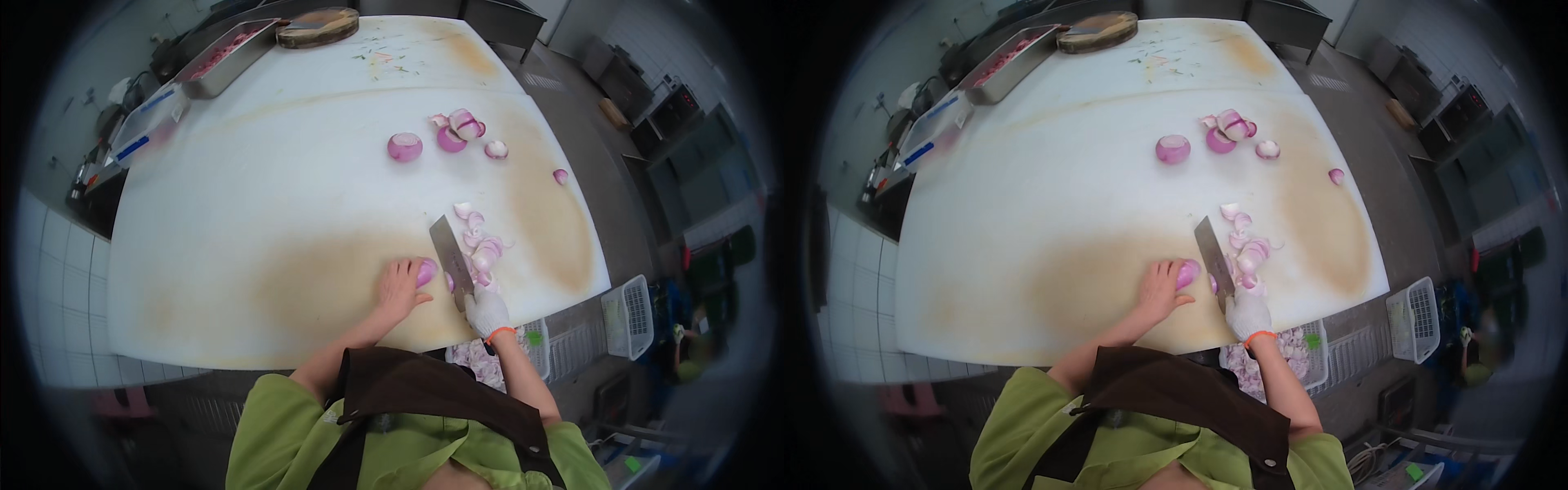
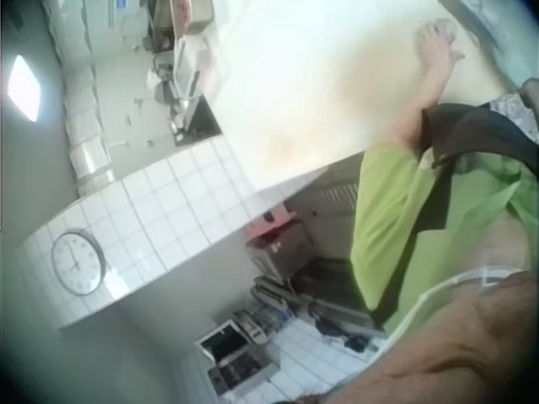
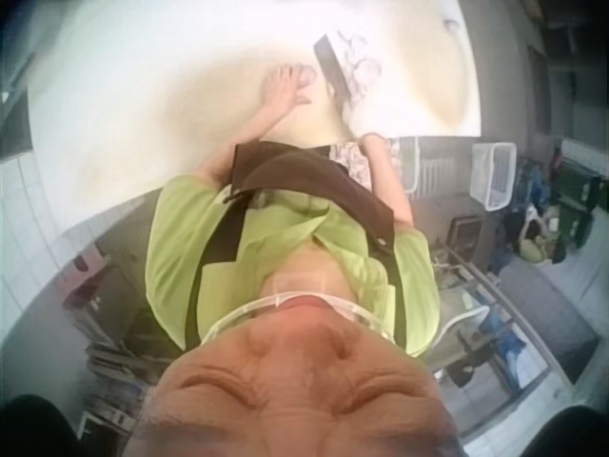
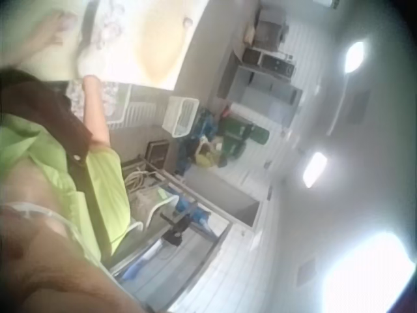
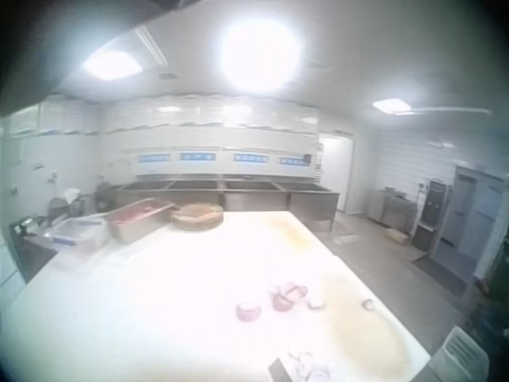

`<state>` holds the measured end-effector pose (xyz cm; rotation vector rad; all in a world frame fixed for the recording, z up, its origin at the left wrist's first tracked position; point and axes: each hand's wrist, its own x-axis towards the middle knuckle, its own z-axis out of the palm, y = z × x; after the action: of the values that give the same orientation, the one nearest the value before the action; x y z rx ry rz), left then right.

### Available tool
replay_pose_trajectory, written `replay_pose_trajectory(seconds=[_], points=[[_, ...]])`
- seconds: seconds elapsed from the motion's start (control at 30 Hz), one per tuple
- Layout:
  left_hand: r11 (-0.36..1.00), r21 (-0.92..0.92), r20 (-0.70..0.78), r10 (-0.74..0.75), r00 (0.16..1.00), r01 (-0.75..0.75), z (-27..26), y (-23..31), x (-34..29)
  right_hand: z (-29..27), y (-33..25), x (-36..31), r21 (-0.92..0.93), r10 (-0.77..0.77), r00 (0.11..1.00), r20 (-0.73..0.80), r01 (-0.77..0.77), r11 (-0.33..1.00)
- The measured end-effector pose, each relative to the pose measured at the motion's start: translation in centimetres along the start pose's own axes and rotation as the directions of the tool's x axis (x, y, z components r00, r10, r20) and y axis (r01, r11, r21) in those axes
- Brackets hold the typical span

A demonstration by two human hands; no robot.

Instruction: The person slices red onions on a white cutting board using a cleaver. The person repeatedly cuts the onions into thin pieces and transfers them into a nearby plastic basket.

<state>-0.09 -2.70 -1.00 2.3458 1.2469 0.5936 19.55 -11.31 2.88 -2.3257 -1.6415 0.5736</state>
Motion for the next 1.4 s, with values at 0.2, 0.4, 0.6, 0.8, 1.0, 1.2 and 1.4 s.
replay_pose_trajectory(seconds=[0.2,0.4,0.6,0.8,1.0,1.2,1.4], points=[[0.975,-0.212,-0.119,0.042,0.992,-0.067,0.5,-0.8,-2.0,-0.6,-0.8,-0.4,0.084,0.013,1.0,0.002,-0.013,0.996],[0.961,-0.266,-0.161,0.033,0.986,-0.075,0.3,-0.5,-1.7,0.4,0.5,0.9,0.171,-0.013,1.0,0.014,0.01,0.985],[0.963,-0.27,-0.082,-0.034,0.996,0.01,0.2,-0.4,-1.6,0.5,-0.9,0.6,-0.018,-0.103,0.995,-0.006,0.103,0.995],[0.959,-0.283,-0.09,-0.041,0.995,0.014,0.0,-0.2,-1.7,1.9,0.5,0.6,-0.09,-0.178,0.979,-0.097,0.169,0.981],[0.958,-0.285,-0.141,-0.055,0.988,0.012,0.4,-0.3,-1.9,0.1,-1.3,0.2,-0.021,-0.094,0.995,-0.029,0.094,0.995],[0.957,-0.29,-0.159,-0.047,0.986,-0.001,0.4,-0.6,-2.0,0.3,-2.2,0.0,0.016,-0.024,0.996,0.083,0.023,1.0],[0.957,-0.288,-0.133,-0.064,0.989,0.024,0.7,-0.6,-2.1,1.4,-2.8,0.7,-0.191,-0.137,0.988,0.077,0.149,0.97]])
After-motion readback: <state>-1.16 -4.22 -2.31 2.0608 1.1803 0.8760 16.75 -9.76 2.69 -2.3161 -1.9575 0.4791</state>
